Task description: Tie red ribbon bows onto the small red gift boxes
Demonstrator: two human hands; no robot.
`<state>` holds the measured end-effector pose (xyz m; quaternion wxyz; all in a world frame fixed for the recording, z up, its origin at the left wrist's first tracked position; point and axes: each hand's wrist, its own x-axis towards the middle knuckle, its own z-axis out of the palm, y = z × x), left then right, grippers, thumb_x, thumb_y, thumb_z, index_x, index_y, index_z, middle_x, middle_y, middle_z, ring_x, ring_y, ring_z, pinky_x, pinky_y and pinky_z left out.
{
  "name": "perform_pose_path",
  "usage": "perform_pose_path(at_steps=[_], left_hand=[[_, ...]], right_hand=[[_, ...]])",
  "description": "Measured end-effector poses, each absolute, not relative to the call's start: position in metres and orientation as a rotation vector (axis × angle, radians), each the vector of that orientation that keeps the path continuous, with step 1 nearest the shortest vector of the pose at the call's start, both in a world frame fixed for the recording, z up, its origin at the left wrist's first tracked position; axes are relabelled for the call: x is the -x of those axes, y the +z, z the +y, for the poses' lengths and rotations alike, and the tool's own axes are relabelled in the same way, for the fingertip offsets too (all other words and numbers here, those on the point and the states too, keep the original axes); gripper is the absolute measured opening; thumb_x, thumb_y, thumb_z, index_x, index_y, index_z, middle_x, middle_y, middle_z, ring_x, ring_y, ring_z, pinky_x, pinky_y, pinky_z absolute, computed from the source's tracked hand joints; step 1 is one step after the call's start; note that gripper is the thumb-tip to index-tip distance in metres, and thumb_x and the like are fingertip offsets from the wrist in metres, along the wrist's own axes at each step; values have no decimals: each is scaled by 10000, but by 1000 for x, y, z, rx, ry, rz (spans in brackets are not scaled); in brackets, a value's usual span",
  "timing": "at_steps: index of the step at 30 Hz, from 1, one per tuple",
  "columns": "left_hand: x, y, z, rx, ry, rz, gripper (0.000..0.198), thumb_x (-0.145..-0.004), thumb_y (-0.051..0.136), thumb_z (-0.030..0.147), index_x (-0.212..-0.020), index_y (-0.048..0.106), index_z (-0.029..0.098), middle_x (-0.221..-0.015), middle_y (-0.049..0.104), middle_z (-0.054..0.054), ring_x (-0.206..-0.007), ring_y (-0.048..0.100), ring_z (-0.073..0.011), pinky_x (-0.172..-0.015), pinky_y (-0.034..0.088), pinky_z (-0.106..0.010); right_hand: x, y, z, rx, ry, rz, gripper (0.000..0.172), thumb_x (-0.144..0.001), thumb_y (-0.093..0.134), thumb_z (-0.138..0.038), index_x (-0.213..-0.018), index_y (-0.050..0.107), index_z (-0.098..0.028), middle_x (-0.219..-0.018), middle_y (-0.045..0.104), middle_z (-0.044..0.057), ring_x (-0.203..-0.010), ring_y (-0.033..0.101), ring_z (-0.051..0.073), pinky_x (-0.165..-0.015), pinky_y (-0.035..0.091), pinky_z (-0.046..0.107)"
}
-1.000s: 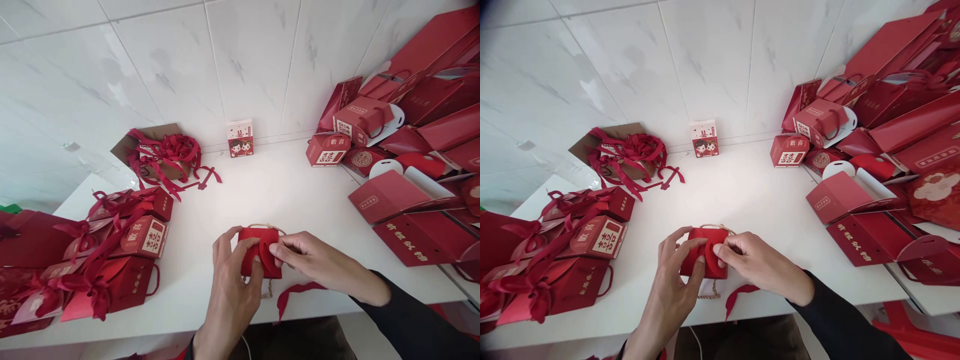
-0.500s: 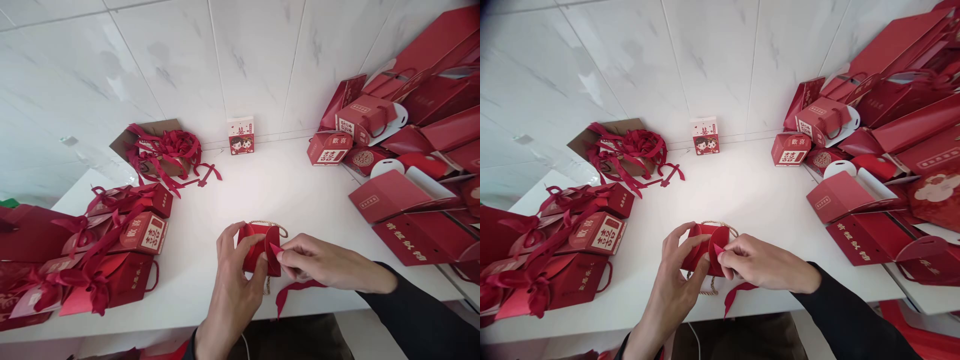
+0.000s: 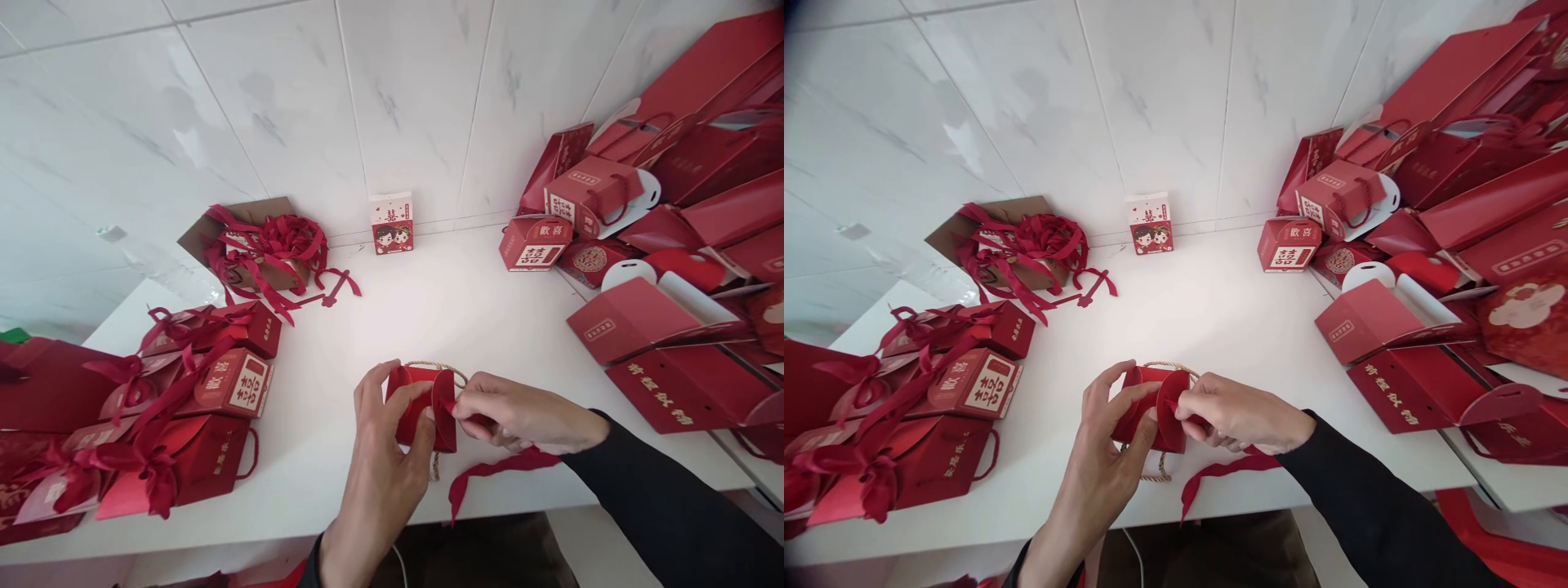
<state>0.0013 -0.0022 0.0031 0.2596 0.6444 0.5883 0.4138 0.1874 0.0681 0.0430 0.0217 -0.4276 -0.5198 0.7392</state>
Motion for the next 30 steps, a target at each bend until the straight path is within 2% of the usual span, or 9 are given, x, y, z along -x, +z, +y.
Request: perform_pose_path(at_steps=[10,14,17,19,21,23,26,28,30], left_hand=[[-2,4,-1,-1776,1089,1571,290,-970,531,177,-1146,719,312,-1395,521,-96,-1340,464,-302,-1024,503,-505],[-2,6,1,-1721,1053,1561,216,-975,541,203,-1053,729,277,-1358,545,-111,-1376,454,-305,-1018,508,-488],[-2,7,3,-1647,1063,1560,169,-969,556,218,-917,713,249,-1281,592,-112,-1408,435,-307,-1024,505,-478],[-3,8,4,-1610,1086,1554,168,-974,550,235,-881,690,239,-1238,614,-112,-1411,437,-303,-1026,501,-469],[-2,8,4,-1552,1131,1554,166,-985,535,255,-893,672,233,-1233,615,-113,-1393,462,-291,-1027,498,-452],[-2,9,3,-1462,1193,1556,165,-993,524,276,-904,655,230,-1255,602,-108,-1337,519,-271,-1030,494,-434],[-2,12,-1,-1347,1289,1526,153,-998,532,311,-918,639,236,-1287,589,-89,-1255,581,-245,-1025,502,-416],[-2,14,-4,-1310,1339,1514,143,-999,541,332,-938,635,243,-1297,592,-82,-1260,581,-245,-1032,501,-415],[-2,15,-7,-1306,1370,1509,145,-1003,544,344,-943,632,245,-1299,597,-80,-1271,576,-248,-1029,504,-412]], right_hand=[[-188,39,73,1236,2343,-1581,439,-937,455,-345,-521,419,-210,-450,274,-95,-406,158,72,-415,144,246],[-185,39,74,1246,2320,-1613,443,-939,456,-339,-518,408,-211,-448,278,-96,-392,161,66,-408,147,243],[-186,40,72,1282,2269,-1638,424,-954,468,-349,-556,454,-203,-477,318,-91,-406,192,69,-416,182,237],[-186,43,69,1318,2182,-1696,383,-963,517,-372,-624,525,-195,-513,386,-80,-440,291,79,-455,267,231],[-186,46,63,1358,1934,-1829,327,-981,555,-420,-749,612,-198,-613,523,-48,-548,462,114,-569,393,253],[-186,49,55,1389,1521,-1902,278,-995,565,-483,-952,662,-227,-870,669,6,-815,613,183,-777,477,313],[-181,51,44,1364,1092,-1881,322,-1017,535,-515,-1233,615,-291,-1296,629,54,-1236,544,247,-961,484,371],[-175,51,40,1310,1074,-1930,326,-1033,508,-500,-1288,603,-320,-1398,562,59,-1346,469,253,-939,516,371],[-170,51,39,1252,1158,-1976,278,-1035,510,-485,-1209,655,-324,-1416,534,61,-1372,450,255,-923,530,373]])
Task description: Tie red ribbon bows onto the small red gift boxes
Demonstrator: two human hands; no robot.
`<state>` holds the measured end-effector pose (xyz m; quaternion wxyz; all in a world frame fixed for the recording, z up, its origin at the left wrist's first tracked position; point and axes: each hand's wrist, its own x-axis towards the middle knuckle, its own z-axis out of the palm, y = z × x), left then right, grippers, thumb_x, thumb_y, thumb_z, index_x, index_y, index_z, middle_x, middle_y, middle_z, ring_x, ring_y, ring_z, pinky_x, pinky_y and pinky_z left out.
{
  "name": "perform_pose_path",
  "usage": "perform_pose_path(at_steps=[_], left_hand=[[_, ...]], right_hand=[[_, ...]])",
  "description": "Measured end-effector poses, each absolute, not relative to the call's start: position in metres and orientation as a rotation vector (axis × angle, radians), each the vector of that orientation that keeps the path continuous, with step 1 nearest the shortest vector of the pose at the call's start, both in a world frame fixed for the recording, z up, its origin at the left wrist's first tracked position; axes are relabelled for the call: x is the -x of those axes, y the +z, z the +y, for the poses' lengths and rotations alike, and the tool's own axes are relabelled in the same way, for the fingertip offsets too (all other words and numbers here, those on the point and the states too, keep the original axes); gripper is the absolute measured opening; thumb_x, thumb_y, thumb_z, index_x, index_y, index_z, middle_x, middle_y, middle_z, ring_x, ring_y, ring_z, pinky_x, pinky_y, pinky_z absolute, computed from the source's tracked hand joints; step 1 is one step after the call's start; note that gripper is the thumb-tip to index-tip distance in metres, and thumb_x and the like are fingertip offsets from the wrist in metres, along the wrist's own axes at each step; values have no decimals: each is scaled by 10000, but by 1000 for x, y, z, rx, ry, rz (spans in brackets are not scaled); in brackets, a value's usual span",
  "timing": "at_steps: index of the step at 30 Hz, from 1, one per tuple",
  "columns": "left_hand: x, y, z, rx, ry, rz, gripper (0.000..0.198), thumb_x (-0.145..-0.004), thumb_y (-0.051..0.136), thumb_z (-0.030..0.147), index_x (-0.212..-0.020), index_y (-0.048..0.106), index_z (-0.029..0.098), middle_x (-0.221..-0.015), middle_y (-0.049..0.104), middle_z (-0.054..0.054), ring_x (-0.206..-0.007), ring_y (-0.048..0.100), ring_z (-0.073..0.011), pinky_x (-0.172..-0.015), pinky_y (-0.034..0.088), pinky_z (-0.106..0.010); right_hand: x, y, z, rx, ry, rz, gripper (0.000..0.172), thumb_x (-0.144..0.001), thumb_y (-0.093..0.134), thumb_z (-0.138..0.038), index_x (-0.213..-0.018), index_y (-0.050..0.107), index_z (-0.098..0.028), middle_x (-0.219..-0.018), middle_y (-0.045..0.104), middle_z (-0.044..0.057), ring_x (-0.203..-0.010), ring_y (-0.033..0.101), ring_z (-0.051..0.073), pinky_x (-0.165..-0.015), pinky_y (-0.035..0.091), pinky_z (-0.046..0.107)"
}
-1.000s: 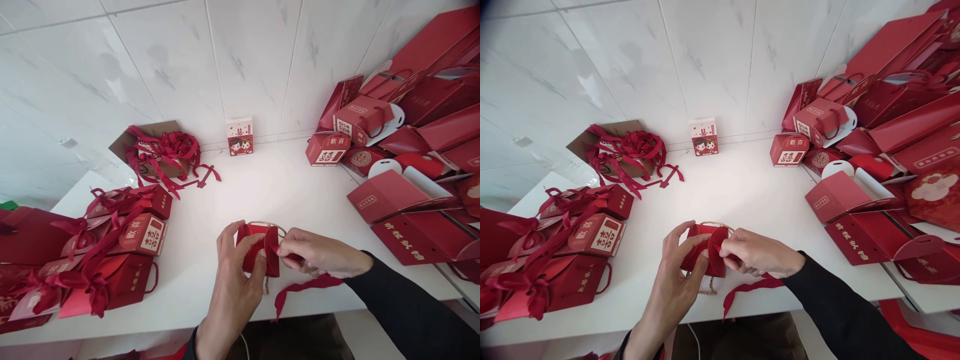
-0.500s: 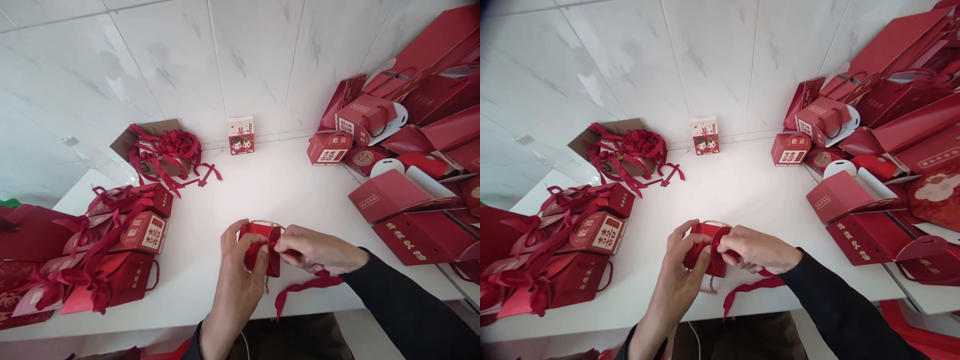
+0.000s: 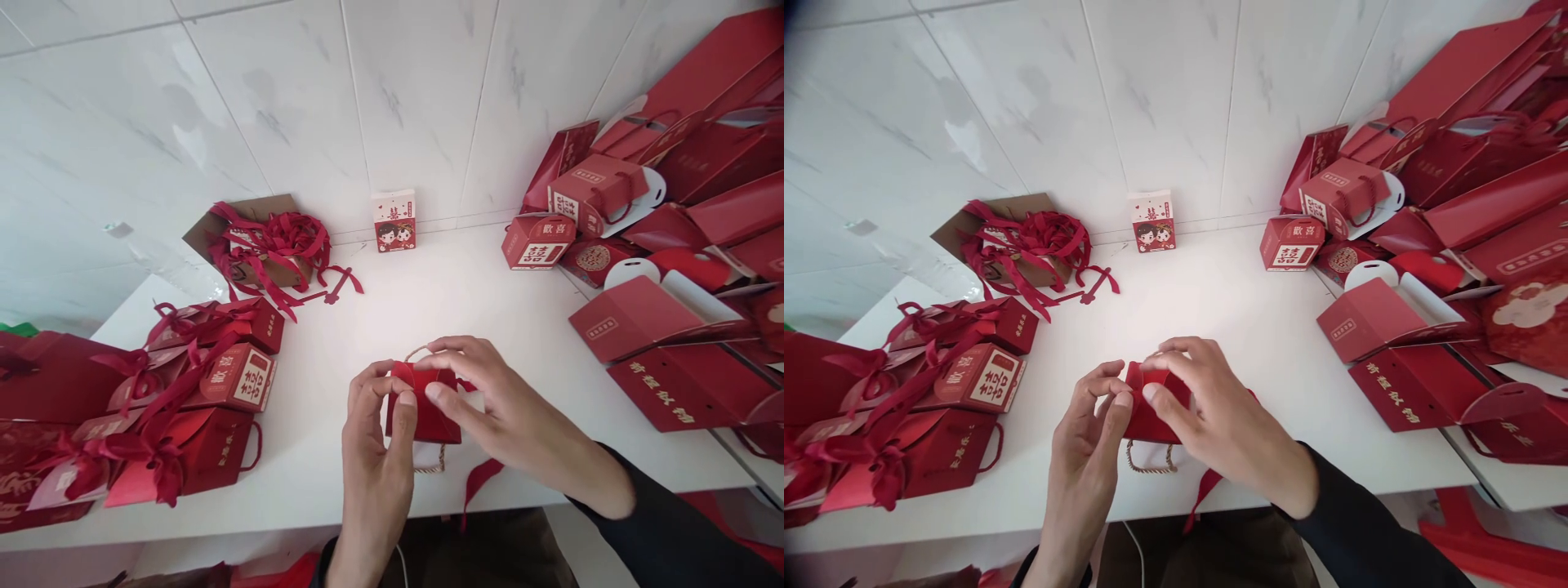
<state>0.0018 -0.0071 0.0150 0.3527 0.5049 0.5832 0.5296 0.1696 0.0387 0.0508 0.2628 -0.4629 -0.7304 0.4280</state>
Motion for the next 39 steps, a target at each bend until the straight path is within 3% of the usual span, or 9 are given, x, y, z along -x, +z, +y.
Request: perform_pose_path(at_steps=[3,7,10,15,26,29,34,37,39], left_hand=[[-3,13,-12,-1379,1375,1535,103,-997,547,322,-1041,619,262,-1294,595,-78,-1256,575,-249,-1015,507,-423],[-4,5,-16,-1471,1276,1758,334,-922,624,284,-1250,563,276,-1205,604,-80,-1119,583,-252,-940,503,-430],[-2,1,-18,-1302,1313,1725,255,-962,580,352,-1200,592,261,-1087,626,-61,-977,606,-215,-853,510,-370],[5,-2,-19,-1128,1339,1623,299,-951,615,450,-1177,605,255,-1054,648,-62,-958,625,-205,-791,523,-309],[4,4,-18,-1095,1324,1583,333,-947,609,484,-1188,650,257,-1144,682,-72,-1029,622,-223,-870,488,-330],[9,6,-10,-1031,1304,1548,324,-944,608,502,-1109,692,235,-1049,698,-57,-938,621,-199,-844,486,-313],[13,2,4,-935,1353,1430,278,-892,694,466,-830,653,199,-778,634,9,-737,570,-129,-710,482,-238],[21,1,6,-755,1471,1372,279,-872,712,465,-839,611,208,-797,658,11,-757,626,-142,-726,535,-264],[32,3,8,-630,1532,1348,282,-833,742,448,-846,592,210,-788,683,-1,-772,686,-197,-719,584,-340]], right_hand=[[-163,49,42,1229,1232,-1944,239,-1024,537,-464,-1021,696,-286,-1370,554,72,-1346,480,261,-972,510,407],[-160,44,45,1292,1190,-1921,215,-1012,544,-410,-946,683,-260,-1341,569,82,-1368,460,263,-1067,449,457],[-158,40,44,1324,1150,-1991,203,-1009,535,-365,-919,677,-252,-1373,552,82,-1366,469,269,-1061,458,470],[-151,37,44,1333,1091,-2072,172,-998,536,-278,-884,658,-238,-1385,557,88,-1364,483,268,-1019,499,448],[-141,41,52,1359,1058,-2077,177,-984,554,-302,-846,642,-236,-1348,597,84,-1190,624,267,-901,560,428],[-141,40,53,1339,1052,-2070,185,-988,548,-319,-848,640,-241,-1343,599,79,-1208,615,266,-944,551,440],[-147,32,43,1282,951,-2058,129,-989,546,-316,-1088,608,-262,-1358,573,86,-1324,518,264,-1059,501,465],[-156,21,33,1247,747,-2069,370,-966,587,-285,-1322,486,-282,-1415,521,94,-1382,437,277,-1109,463,499],[-162,13,28,1266,678,-2054,429,-967,582,-260,-1368,434,-301,-1422,514,88,-1378,432,278,-1102,469,504]])
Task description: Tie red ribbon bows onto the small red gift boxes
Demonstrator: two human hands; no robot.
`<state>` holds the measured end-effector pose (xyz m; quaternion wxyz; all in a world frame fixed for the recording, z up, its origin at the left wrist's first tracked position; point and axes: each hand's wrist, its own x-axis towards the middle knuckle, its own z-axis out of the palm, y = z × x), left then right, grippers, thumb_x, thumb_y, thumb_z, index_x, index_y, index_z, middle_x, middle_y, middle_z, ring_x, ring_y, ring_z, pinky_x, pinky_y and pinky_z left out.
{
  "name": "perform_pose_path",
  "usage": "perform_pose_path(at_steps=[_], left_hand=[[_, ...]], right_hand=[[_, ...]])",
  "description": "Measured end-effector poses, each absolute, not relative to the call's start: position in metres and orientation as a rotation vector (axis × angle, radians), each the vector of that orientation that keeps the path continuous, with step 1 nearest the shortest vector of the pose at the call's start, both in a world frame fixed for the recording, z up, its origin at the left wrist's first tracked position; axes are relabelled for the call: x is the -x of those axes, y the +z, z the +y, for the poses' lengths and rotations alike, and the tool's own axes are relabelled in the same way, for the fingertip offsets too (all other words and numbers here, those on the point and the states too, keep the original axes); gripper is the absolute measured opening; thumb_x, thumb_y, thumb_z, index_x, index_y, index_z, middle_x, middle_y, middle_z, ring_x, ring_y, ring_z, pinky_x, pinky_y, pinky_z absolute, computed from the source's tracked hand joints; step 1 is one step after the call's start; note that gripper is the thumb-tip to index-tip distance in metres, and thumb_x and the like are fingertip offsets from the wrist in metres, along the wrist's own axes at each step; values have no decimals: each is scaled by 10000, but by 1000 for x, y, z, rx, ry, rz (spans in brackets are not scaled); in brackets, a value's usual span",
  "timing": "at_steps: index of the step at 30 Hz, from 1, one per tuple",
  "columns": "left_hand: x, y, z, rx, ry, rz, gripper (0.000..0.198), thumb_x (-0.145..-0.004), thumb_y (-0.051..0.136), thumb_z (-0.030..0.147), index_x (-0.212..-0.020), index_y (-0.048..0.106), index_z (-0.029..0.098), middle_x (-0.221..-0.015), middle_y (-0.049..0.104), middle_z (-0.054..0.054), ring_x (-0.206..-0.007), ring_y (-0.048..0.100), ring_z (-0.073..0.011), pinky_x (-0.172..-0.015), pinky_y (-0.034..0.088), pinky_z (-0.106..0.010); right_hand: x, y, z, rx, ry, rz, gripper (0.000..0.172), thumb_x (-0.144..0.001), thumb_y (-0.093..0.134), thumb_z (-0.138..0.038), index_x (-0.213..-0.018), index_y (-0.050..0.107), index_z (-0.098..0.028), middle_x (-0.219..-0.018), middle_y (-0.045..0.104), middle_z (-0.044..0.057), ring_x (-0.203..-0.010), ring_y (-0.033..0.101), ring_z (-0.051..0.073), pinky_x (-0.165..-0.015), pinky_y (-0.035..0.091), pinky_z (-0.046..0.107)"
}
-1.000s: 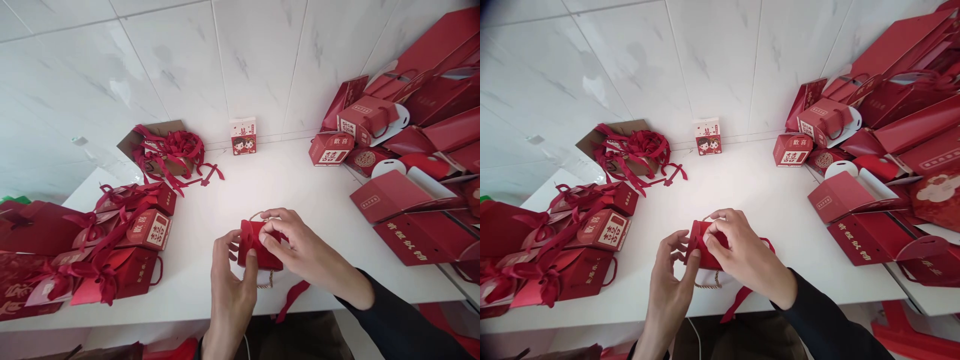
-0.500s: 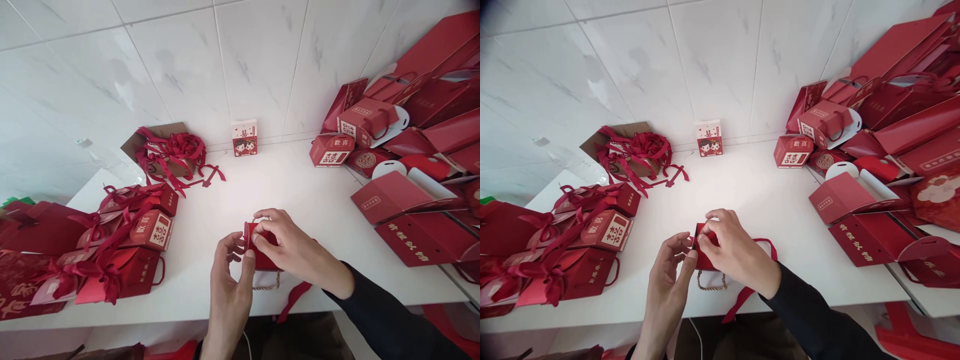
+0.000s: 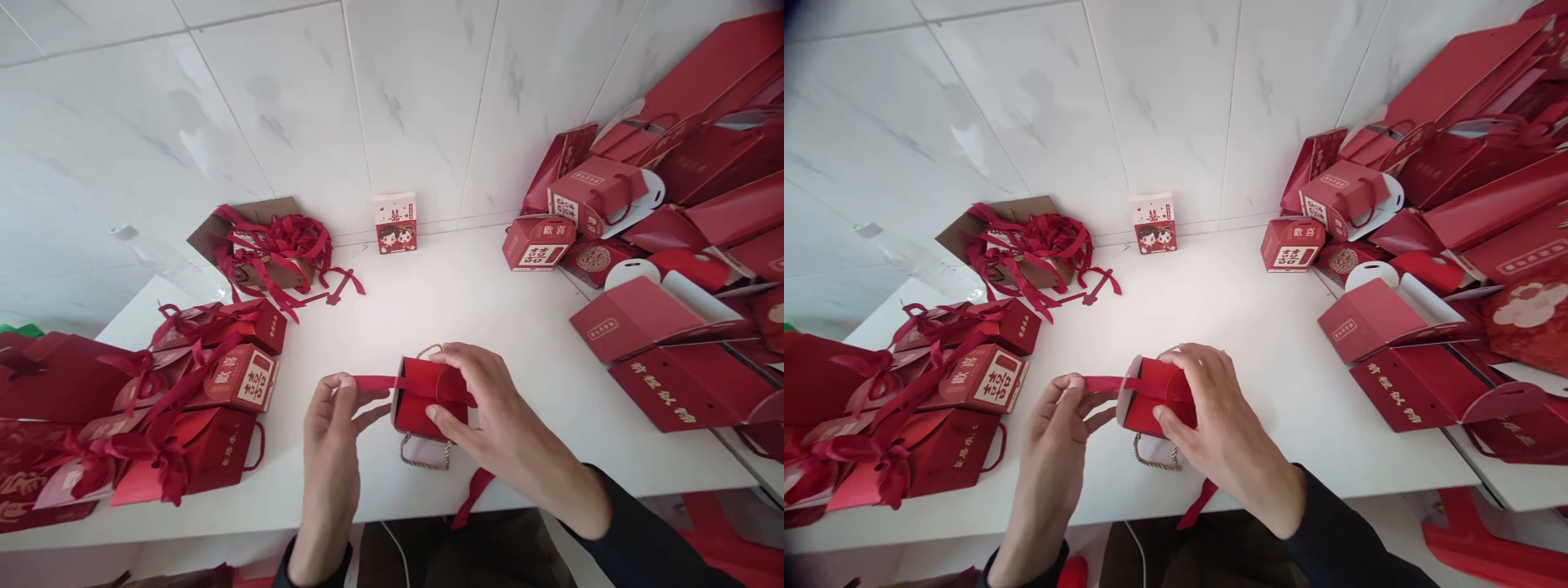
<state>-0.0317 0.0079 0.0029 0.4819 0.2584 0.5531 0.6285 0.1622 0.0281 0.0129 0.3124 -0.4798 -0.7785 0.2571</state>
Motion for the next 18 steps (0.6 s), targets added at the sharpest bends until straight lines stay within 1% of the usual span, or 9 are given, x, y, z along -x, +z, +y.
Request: perform_pose_path(at_steps=[2,5,7,9,11,12,14,16,18], left_hand=[[47,5,12,-492,1641,1375,249,-804,753,386,-833,587,203,-717,669,1,-712,699,-225,-664,600,-383],[67,5,17,-301,1840,1440,141,-826,672,290,-807,566,198,-672,632,16,-659,666,-189,-666,596,-373],[72,0,15,-257,1879,1461,104,-842,639,278,-874,569,207,-789,676,-13,-788,691,-206,-756,593,-404],[69,-9,4,-307,1874,1596,217,-823,686,284,-1004,578,233,-1001,692,-42,-988,675,-231,-860,557,-420],[60,-18,-12,-488,1767,1836,279,-820,722,358,-1052,601,260,-1106,664,-42,-1054,623,-234,-885,508,-396],[54,-22,-20,-623,1618,1923,252,-852,685,444,-1013,635,257,-1081,665,-45,-1012,609,-239,-866,490,-396],[40,-24,-33,-823,1222,1936,425,-927,505,619,-914,703,244,-1006,688,-73,-940,594,-270,-862,471,-438],[27,-20,-38,-883,981,1829,560,-947,404,689,-942,753,251,-1007,713,-100,-992,607,-308,-918,469,-478],[15,-13,-34,-853,1024,1736,516,-931,483,685,-1072,759,273,-1118,723,-110,-1138,610,-325,-984,471,-475]], right_hand=[[-168,7,24,1311,678,-2017,426,-977,569,-265,-1372,421,-321,-1420,517,78,-1361,452,275,-1082,489,500],[-175,5,17,1363,712,-1955,410,-993,574,-353,-1381,438,-351,-1423,517,64,-1352,473,275,-1053,515,483],[-179,7,11,1420,738,-1868,364,-1010,553,-428,-1360,475,-364,-1394,543,58,-1314,511,272,-921,583,410],[-184,9,5,1518,749,-1748,302,-1023,518,-486,-1294,536,-352,-1276,606,60,-1189,585,261,-708,590,314],[-188,9,0,1623,781,-1679,299,-1035,482,-520,-1257,565,-338,-1058,655,42,-969,637,233,-593,529,276],[-190,8,-1,1665,826,-1682,322,-1042,461,-531,-1283,553,-339,-937,650,18,-842,632,214,-579,505,278],[-193,4,0,1708,964,-1728,384,-1059,408,-539,-1384,478,-346,-742,585,-40,-637,562,186,-569,463,289],[-195,-1,4,1711,1094,-1761,400,-1070,362,-533,-1404,446,-329,-655,524,-69,-544,494,178,-548,422,298],[-195,-5,9,1691,1149,-1772,343,-1070,350,-512,-1264,529,-292,-688,558,-46,-572,509,185,-565,425,311]])
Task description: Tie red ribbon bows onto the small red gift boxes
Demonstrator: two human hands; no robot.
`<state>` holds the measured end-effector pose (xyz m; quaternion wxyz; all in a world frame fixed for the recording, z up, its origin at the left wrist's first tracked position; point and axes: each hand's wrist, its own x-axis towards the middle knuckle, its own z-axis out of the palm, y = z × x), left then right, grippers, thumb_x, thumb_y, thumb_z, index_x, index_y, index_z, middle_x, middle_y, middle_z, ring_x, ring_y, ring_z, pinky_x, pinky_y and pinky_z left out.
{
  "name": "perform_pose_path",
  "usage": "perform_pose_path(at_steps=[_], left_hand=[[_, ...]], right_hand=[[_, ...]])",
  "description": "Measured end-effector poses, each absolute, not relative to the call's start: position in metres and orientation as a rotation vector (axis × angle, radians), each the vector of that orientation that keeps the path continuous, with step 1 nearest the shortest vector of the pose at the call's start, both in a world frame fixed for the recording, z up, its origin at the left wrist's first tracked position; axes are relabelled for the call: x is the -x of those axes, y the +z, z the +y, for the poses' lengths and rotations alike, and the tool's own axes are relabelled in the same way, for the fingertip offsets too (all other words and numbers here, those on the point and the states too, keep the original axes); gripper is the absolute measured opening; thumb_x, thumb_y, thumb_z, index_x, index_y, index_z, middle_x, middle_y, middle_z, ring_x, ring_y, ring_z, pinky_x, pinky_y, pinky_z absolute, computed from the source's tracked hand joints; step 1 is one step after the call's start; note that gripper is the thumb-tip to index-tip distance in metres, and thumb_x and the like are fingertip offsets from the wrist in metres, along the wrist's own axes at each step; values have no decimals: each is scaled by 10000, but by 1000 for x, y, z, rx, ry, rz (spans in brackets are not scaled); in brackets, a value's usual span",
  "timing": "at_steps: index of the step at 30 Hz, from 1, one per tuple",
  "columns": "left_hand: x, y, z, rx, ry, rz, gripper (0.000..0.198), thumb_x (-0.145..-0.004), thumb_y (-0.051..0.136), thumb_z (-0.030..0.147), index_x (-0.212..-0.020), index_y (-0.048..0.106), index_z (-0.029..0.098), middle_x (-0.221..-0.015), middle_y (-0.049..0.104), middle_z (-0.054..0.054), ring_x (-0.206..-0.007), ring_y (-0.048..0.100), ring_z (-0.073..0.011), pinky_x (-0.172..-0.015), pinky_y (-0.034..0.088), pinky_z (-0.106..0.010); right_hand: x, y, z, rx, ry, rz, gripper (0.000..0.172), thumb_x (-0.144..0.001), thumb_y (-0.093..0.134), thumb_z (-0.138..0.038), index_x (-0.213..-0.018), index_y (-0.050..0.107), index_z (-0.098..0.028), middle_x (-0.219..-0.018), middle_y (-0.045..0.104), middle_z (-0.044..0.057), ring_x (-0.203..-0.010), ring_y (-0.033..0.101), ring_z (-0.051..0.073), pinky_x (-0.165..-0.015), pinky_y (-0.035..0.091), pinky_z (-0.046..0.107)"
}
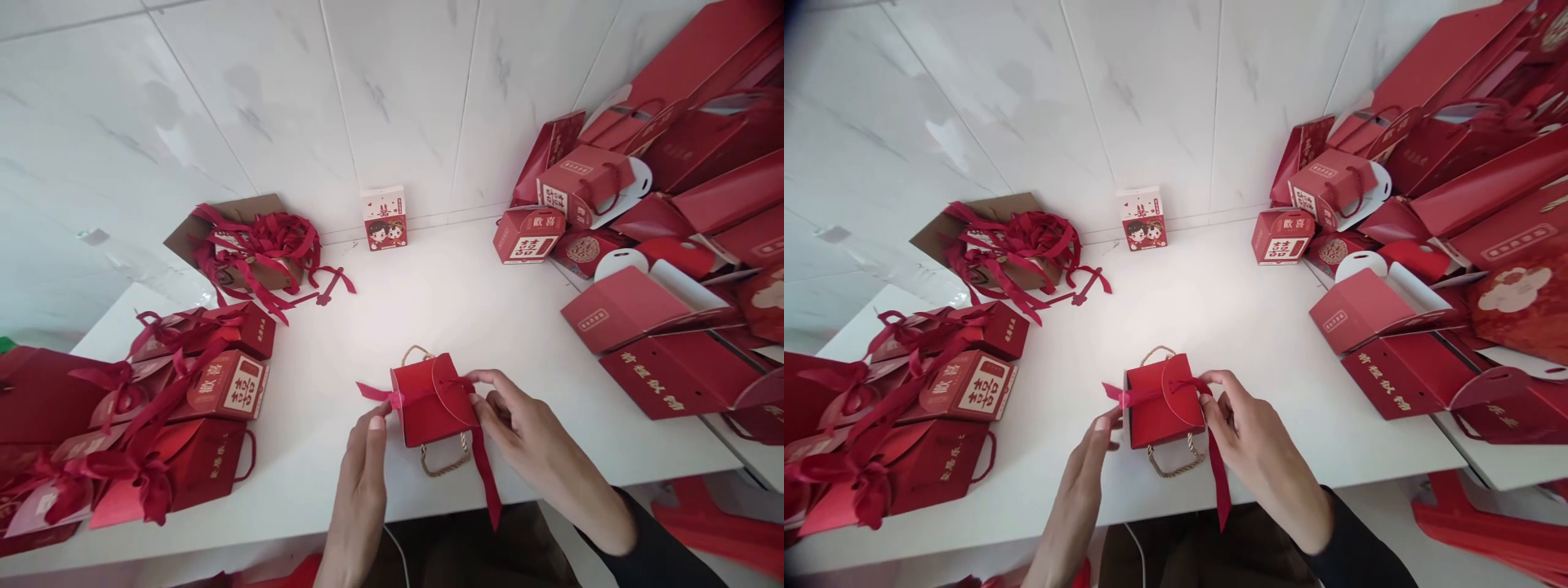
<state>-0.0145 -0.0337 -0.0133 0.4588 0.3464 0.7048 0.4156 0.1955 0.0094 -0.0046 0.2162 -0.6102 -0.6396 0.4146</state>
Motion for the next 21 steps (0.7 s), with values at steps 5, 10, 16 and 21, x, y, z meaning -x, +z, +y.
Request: perform_pose_path(at_steps=[5,10,16,21], left_hand=[[-2,-2,-11,-774,1384,1486,405,-871,699,567,-1163,758,292,-1319,694,-76,-1269,588,-290,-1041,472,-399],[-2,0,0,-783,1538,1358,242,-836,781,459,-901,768,226,-996,745,-36,-961,660,-187,-870,517,-285],[9,-4,3,-444,1779,1189,189,-833,797,393,-851,685,242,-857,696,32,-763,629,-125,-730,522,-260],[10,-9,-5,-257,1569,1201,302,-846,736,484,-993,743,220,-997,717,-40,-907,638,-178,-769,514,-292]], right_hand=[[-198,2,16,1616,997,-1762,266,-1035,442,-482,-1019,593,-264,-1109,652,66,-965,598,251,-666,462,331],[-204,17,20,1558,1376,-1641,385,-1042,402,-566,-972,621,-258,-761,546,-19,-576,436,151,-528,364,293],[-211,24,24,1506,1517,-1628,373,-997,508,-613,-1079,625,-269,-729,460,-42,-676,479,166,-571,371,270],[-210,27,24,1441,1440,-1725,243,-1003,563,-471,-934,631,-249,-763,494,-41,-681,435,144,-631,385,267]])
